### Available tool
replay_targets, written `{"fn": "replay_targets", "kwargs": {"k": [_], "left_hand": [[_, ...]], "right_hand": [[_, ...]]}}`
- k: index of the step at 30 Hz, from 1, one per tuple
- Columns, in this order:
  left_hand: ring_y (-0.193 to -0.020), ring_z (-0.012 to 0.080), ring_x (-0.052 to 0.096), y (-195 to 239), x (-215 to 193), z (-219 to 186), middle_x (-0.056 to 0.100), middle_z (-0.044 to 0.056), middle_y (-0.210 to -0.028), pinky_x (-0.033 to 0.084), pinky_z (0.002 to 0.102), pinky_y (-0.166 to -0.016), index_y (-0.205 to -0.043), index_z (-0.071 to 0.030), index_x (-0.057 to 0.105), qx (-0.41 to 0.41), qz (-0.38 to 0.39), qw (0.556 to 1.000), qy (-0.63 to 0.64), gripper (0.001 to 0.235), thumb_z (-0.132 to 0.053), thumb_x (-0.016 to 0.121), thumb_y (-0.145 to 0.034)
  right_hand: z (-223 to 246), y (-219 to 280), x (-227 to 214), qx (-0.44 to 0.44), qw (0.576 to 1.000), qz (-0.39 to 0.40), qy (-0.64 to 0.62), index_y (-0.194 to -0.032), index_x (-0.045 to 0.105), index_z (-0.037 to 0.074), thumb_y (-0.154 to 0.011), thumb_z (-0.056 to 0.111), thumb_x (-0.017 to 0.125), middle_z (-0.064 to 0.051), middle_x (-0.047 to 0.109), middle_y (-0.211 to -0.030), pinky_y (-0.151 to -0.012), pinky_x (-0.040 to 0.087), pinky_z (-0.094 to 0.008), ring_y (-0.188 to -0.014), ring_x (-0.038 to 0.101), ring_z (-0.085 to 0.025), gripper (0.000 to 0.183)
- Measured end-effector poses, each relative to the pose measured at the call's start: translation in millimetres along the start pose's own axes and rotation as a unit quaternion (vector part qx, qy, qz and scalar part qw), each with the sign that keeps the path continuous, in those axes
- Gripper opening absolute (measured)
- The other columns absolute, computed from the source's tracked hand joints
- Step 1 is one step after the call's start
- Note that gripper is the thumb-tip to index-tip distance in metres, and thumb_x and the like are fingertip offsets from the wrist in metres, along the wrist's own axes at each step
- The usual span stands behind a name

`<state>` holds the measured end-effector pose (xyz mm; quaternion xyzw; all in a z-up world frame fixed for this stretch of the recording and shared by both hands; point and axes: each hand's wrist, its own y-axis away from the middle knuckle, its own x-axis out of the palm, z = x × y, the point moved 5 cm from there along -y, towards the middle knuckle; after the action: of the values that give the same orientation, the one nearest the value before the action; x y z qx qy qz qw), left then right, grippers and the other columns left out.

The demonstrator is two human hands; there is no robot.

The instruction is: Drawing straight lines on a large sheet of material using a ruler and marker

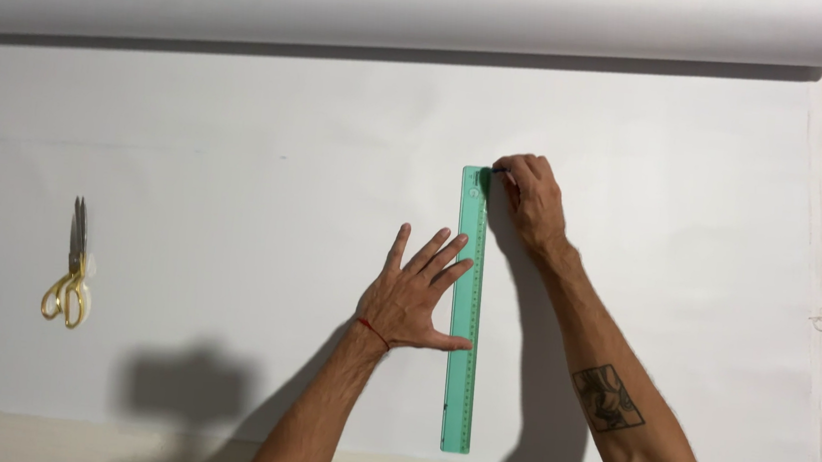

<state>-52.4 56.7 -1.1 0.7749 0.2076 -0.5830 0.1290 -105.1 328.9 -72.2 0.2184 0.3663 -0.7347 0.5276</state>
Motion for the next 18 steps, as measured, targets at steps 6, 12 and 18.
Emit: {"fn": "replay_targets", "kwargs": {"k": [6,12,18], "left_hand": [[-0.171,0.0320,0.045,12,6,0,0.056,0.014,-0.177,0.016,0.078,-0.144,-0.158,-0.016,0.069,-0.003,-0.112,0.994,-0.013,0.123,-0.111,0.053,-0.080],[-0.160,0.0400,0.059,20,-5,-4,0.067,0.022,-0.164,0.024,0.083,-0.138,-0.145,-0.010,0.078,0.000,-0.188,0.982,0.004,0.119,-0.106,0.063,-0.077],[-0.158,0.0403,0.061,22,-6,-5,0.068,0.023,-0.163,0.025,0.084,-0.137,-0.145,-0.009,0.078,0.000,-0.200,0.980,0.011,0.122,-0.109,0.062,-0.076]], "right_hand": [[14,-1,-4,-0.001,0.999,-0.002,0.040,-0.132,0.074,0.022,-0.123,0.019,0.066,-0.006,0.076,-0.120,-0.102,0.062,-0.048,-0.113,0.073,-0.031,0.012],[25,-8,1,-0.039,0.997,-0.001,0.071,-0.128,0.073,0.018,-0.128,0.030,0.057,-0.009,0.076,-0.119,-0.096,0.065,-0.047,-0.111,0.075,-0.033,0.019],[23,-4,-3,-0.050,0.994,0.015,0.093,-0.129,0.074,0.016,-0.127,0.023,0.060,-0.011,0.077,-0.118,-0.094,0.066,-0.049,-0.110,0.075,-0.034,0.015]]}}
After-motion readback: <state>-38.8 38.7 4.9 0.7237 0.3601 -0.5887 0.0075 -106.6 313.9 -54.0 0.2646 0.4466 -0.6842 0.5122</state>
